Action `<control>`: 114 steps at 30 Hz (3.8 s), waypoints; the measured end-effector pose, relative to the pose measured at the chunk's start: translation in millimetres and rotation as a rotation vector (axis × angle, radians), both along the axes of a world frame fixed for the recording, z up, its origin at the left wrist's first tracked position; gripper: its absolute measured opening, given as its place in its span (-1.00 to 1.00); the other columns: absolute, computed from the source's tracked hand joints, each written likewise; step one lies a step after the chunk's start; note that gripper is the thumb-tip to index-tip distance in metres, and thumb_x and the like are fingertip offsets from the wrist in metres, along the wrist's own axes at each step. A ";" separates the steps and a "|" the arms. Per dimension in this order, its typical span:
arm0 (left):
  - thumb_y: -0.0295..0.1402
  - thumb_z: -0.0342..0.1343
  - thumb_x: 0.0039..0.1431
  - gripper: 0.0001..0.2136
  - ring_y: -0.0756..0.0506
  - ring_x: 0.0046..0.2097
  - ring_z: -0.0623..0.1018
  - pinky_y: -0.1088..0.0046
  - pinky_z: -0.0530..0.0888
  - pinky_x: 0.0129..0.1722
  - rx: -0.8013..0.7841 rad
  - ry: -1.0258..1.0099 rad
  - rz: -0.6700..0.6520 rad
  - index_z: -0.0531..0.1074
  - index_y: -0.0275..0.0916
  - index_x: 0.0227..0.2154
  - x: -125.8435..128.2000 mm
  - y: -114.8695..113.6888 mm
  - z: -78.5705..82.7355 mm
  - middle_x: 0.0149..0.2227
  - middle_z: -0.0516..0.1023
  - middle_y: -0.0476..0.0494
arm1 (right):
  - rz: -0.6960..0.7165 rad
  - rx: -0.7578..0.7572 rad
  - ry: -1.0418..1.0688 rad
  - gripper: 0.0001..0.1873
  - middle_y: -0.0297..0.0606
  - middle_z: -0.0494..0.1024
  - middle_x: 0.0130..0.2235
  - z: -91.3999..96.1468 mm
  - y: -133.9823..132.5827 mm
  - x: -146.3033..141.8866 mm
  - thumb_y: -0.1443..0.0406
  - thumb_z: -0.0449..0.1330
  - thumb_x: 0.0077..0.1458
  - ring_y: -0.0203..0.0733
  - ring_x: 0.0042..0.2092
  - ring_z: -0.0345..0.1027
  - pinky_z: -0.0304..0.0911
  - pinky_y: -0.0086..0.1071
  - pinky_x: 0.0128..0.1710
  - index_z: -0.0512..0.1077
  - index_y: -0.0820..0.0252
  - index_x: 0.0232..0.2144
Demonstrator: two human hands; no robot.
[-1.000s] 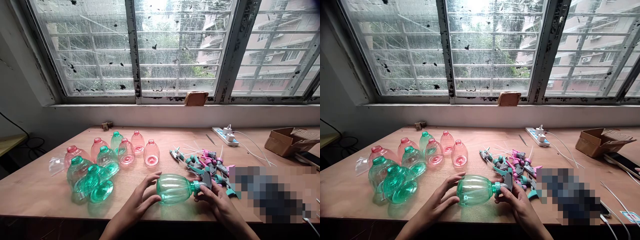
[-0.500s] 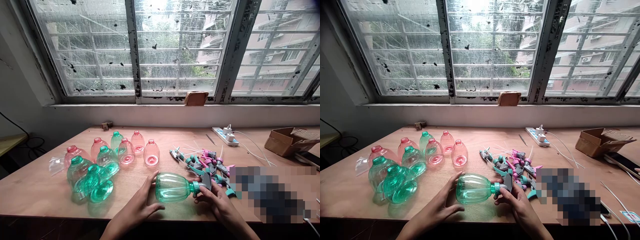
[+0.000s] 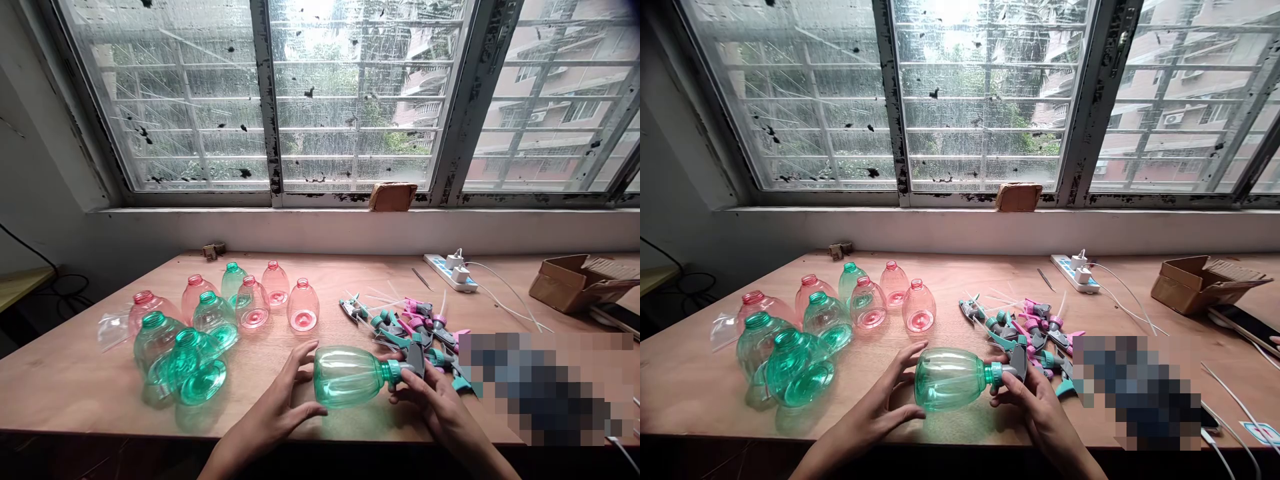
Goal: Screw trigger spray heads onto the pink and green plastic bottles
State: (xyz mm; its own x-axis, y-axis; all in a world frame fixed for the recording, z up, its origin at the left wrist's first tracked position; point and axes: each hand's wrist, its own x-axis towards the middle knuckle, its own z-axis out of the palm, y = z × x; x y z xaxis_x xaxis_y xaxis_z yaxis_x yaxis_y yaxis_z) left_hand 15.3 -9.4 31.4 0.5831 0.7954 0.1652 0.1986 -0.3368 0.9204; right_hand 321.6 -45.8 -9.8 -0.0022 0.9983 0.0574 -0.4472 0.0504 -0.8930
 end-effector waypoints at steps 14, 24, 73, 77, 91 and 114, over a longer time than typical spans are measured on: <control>-0.11 0.10 0.41 -0.46 -0.33 0.38 0.33 0.01 0.27 0.36 -0.061 -0.008 -0.042 0.10 0.01 0.35 -3.9 -2.6 2.5 0.37 0.31 -0.24 | 0.004 0.015 -0.015 -0.67 -0.18 0.66 -0.11 -1.6 1.4 0.8 0.13 0.47 0.07 -0.12 -0.31 0.54 0.54 -0.22 -0.28 0.63 0.12 -0.14; -0.45 0.35 0.15 -0.16 -0.31 0.42 0.24 0.03 0.19 0.41 0.000 0.054 0.003 0.03 0.05 0.38 -1.2 -3.6 4.1 0.46 0.13 -0.19 | -0.043 -0.008 -0.016 -0.64 -0.25 0.62 -0.28 7.5 -1.7 -4.9 0.10 0.51 -0.01 -0.10 -0.35 0.53 0.53 -0.21 -0.32 0.63 0.13 -0.19; -0.45 0.39 0.10 -0.18 -0.32 0.32 0.32 0.06 0.25 0.36 0.149 0.049 0.050 0.09 0.03 0.34 0.6 0.9 -1.2 0.30 0.23 -0.21 | 0.004 -0.009 -0.036 -0.67 -0.27 0.64 -0.29 2.2 -1.0 -2.2 0.11 0.50 0.00 -0.12 -0.38 0.54 0.52 -0.24 -0.35 0.65 0.12 -0.21; -0.22 0.30 0.26 -0.24 -0.34 0.39 0.25 0.02 0.18 0.40 0.055 0.107 0.032 0.00 0.03 0.39 -0.5 -3.4 8.2 0.37 0.22 -0.21 | 0.001 -0.001 -0.033 -0.67 -0.26 0.65 -0.23 0.6 -0.4 -1.3 0.12 0.49 0.03 -0.14 -0.38 0.55 0.52 -0.24 -0.34 0.65 0.10 -0.18; -0.36 0.32 0.24 -0.27 -0.34 0.39 0.27 0.08 0.27 0.37 0.122 0.028 0.026 0.10 0.09 0.37 -0.6 -2.3 0.5 0.46 0.12 -0.15 | -0.010 0.009 -0.026 -0.68 -0.25 0.64 -0.25 6.1 -4.0 -5.2 0.11 0.49 0.03 -0.13 -0.34 0.54 0.52 -0.27 -0.34 0.65 0.12 -0.20; -0.12 0.00 0.46 -0.38 -0.29 0.49 0.07 -0.01 0.00 0.47 0.003 0.131 0.049 -0.09 -0.04 0.45 -4.7 -1.1 0.2 0.51 0.02 -0.19 | 0.022 0.042 -0.045 -0.70 -0.21 0.63 -0.19 0.9 1.2 -1.9 0.12 0.47 0.07 -0.13 -0.31 0.53 0.54 -0.25 -0.30 0.66 0.09 -0.15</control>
